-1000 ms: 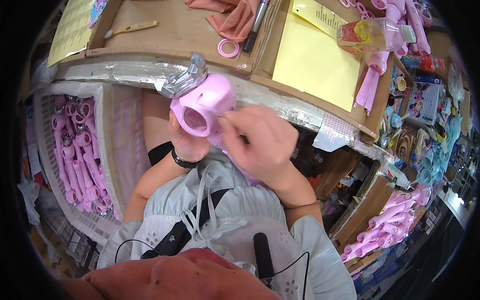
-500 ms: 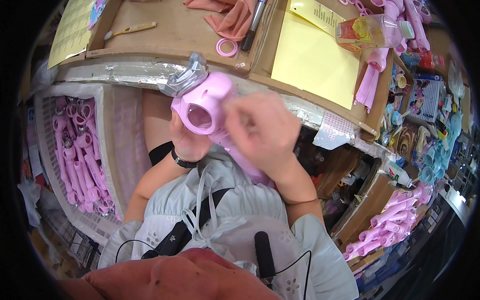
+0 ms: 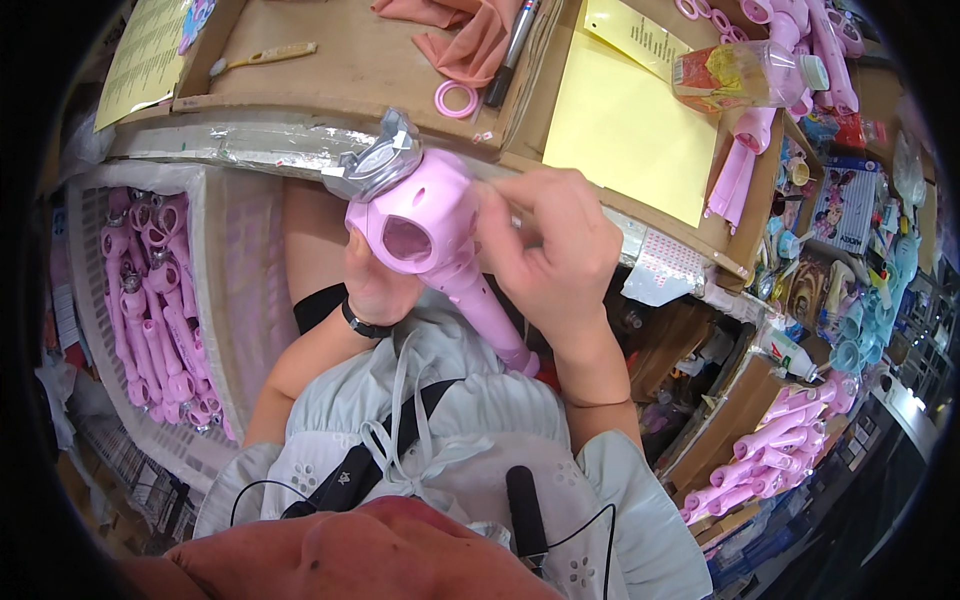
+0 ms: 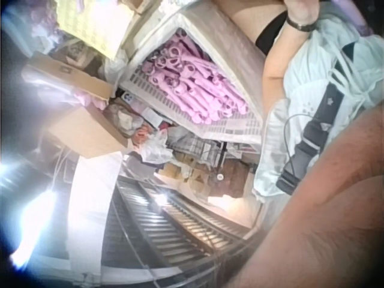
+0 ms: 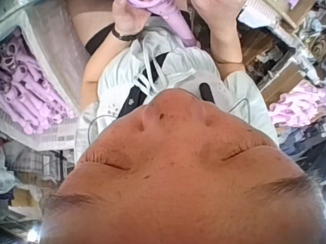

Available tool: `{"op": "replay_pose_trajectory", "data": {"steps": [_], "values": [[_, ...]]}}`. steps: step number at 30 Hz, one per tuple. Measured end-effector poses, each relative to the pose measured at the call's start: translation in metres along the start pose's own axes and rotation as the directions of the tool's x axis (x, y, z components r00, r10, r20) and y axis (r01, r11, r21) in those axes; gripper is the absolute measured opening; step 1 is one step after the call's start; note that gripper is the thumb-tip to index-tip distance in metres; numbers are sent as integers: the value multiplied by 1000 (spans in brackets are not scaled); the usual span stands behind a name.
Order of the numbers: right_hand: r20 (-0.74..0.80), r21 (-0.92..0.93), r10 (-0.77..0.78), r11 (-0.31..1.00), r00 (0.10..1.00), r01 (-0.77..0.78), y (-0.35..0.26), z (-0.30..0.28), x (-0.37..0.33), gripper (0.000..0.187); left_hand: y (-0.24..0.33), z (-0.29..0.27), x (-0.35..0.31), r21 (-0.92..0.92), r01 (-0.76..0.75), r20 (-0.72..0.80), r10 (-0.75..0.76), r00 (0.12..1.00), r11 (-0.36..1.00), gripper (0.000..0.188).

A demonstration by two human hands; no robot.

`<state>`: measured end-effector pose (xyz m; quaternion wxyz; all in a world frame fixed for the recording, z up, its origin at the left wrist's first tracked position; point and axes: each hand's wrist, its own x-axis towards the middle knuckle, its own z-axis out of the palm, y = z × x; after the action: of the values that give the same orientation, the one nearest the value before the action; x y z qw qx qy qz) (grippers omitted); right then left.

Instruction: The person opens a cardboard box, removes a yellow instruction sheet, and uses a utility knife to cut it. They then pick up a pink bubble wand, wipe it with a cloth, and use the knife to scrape or trim parts of the wand's head. The person repeatedly handles the wand and the knife while seated at a cluttered workbench.

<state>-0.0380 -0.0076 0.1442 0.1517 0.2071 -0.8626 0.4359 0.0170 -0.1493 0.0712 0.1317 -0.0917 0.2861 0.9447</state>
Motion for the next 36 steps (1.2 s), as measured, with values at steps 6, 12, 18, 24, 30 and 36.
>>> {"op": "replay_pose_trajectory", "data": {"steps": [6, 12, 18, 24, 30, 36], "values": [[56, 18, 32, 999, 998, -33, -1, -2, 1, 11, 0, 0, 0, 4, -5, -9, 6, 1000, 1000, 94], [96, -10, 30, 1000, 995, -29, -2, -3, 4, 12, 1, 1, 0, 41, 8, 14, -8, 1000, 999, 95], [90, -31, 31, 999, 995, -28, -1, -5, 4, 11, 1, 2, 1, 49, -4, 3, 3, 1000, 999, 96], [-1, -28, 9, 1000, 1000, -9, 12, -4, 6, 11, -3, -3, 2, 59, 3, -17, -2, 1000, 998, 99], [-89, 39, -4, 999, 996, 8, 18, -7, -5, 12, -6, -8, 1, 49, -18, -73, 21, 997, 999, 100], [-70, 125, 97, 988, 993, -88, 10, -2, -17, 12, -3, -7, 1, 84, -25, -35, 28, 999, 996, 100]]}}
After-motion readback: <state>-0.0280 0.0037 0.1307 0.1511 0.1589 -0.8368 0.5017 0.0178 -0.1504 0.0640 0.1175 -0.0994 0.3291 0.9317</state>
